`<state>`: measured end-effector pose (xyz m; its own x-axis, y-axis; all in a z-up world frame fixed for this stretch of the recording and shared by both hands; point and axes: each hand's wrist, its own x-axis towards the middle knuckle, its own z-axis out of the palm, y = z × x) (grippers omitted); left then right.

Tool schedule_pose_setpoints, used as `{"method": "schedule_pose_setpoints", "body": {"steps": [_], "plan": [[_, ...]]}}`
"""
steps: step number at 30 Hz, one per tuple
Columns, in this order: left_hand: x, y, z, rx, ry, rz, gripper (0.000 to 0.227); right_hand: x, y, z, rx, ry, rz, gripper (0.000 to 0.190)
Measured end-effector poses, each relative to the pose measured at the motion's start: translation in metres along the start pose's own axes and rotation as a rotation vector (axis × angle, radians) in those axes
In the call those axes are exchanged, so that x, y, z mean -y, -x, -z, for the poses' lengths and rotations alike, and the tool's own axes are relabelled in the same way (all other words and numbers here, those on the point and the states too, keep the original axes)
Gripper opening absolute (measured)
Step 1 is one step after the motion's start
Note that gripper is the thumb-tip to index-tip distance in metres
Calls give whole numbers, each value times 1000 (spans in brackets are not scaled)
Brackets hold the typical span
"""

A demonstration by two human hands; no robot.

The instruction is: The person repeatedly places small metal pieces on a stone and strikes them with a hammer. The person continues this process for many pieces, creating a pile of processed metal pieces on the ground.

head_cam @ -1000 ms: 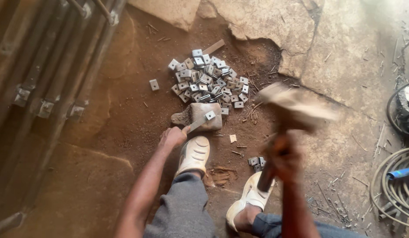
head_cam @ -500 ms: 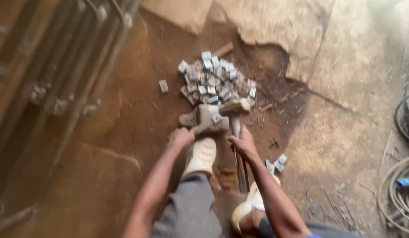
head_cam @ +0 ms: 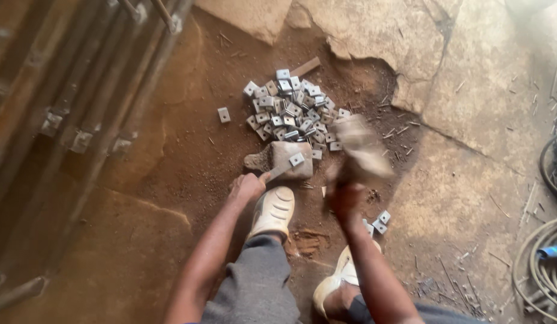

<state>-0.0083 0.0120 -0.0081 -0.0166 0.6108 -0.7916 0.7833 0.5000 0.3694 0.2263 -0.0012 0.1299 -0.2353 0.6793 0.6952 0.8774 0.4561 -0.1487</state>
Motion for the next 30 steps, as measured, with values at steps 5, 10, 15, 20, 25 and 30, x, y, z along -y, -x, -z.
{"method": "schedule_pose_setpoints", "body": {"steps": [5,10,15,20,25,30], "plan": [[-8,-8,13,-18,-11,-5,77,-10,20,-25,908,-410,-1037,62],[-5,6,6,0,2,13,74,-30,-24,24,488,-566,-796,25],[-6,12,5,41,-5,48,76,-24,-13,31,25,-836,-568,30],[-7,9,8,11,9,45,75,-2,55,-26,475,-371,-508,31],[-4,8,3,4,11,7,77,-19,37,-18,728,-369,-754,43],[-4,8,2,28,-4,20,75,-26,-3,16,304,-574,-564,28]]}}
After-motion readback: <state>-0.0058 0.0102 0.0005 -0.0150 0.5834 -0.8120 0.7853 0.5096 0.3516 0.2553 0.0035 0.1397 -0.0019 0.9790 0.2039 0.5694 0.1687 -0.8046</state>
